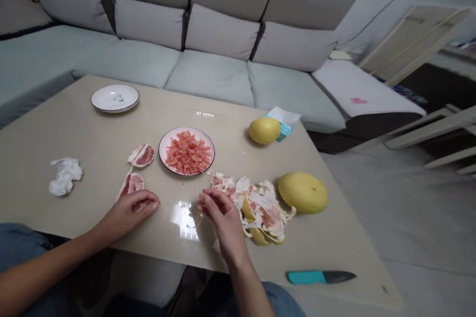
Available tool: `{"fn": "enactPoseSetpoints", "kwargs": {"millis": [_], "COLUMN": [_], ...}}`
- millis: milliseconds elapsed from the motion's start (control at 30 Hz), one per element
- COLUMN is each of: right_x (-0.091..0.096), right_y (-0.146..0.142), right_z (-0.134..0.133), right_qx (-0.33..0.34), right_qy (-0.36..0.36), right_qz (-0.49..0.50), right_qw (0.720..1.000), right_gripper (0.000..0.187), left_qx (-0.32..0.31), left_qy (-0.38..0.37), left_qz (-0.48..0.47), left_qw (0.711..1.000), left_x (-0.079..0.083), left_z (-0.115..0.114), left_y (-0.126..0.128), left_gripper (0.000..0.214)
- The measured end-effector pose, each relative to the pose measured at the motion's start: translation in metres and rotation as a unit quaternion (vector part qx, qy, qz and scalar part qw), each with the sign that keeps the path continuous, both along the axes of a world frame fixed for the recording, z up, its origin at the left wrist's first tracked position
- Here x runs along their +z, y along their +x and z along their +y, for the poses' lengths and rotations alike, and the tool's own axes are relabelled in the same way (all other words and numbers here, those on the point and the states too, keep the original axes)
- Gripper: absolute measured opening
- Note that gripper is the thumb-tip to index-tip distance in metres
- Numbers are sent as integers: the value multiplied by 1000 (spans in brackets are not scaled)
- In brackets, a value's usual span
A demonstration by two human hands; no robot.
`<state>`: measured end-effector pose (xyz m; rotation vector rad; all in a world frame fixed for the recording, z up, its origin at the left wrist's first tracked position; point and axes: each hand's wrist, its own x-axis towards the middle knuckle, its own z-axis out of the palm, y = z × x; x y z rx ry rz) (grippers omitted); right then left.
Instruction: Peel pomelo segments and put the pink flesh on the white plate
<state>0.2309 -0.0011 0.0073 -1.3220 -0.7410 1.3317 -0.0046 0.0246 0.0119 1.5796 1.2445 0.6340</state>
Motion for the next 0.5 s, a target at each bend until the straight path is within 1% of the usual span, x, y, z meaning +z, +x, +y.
{"fn": "enactPoseSetpoints", "kwargs": {"millis": [33, 67, 100, 133, 167, 200, 233, 267, 333, 400, 433, 500], "right_x": [3, 5, 7, 9, 10, 10, 9, 7, 5, 5, 7, 14], "right_y": [1, 1, 0, -1, -3, -5, -7, -10, -12, -10, -8, -1], "right_z": [9, 21, 34, 48, 63, 77, 91, 104, 122, 131, 131, 123], "right_qx": [8, 16, 27, 25, 18, 15, 13, 13, 19, 24, 24, 20], "right_qy": [29, 62, 99, 121, 137, 151, 162, 170, 177, 177, 176, 175], "right_qz": [-54, -113, -181, -211, -229, -245, -258, -270, -287, -298, -303, -309], "right_qw": [998, 992, 978, 970, 964, 958, 952, 948, 941, 938, 936, 935], "right_gripper": [29, 28, 27, 25, 23, 22, 20, 18, 16, 18, 20, 24], "left_qx": [32, 69, 99, 128, 142, 149, 156, 158, 154, 142, 133, 111], "left_qy": [-47, -107, -173, -226, -273, -311, -335, -351, -366, -375, -378, -381], "left_qz": [-48, -103, -164, -225, -284, -328, -356, -370, -377, -373, -374, -384], "left_qw": [997, 987, 966, 939, 908, 879, 858, 846, 837, 837, 836, 834], "left_x": [0, -2, -3, -5, -8, -9, -11, -11, -11, -8, -7, -5], "left_z": [0, 0, 0, -1, -2, -3, -4, -5, -6, -6, -6, -6], "left_y": [0, 0, 0, 0, -1, -1, -1, -2, -3, -5, -6, -8], "left_gripper": [17, 18, 19, 19, 18, 19, 22, 25, 28, 28, 28, 27]}}
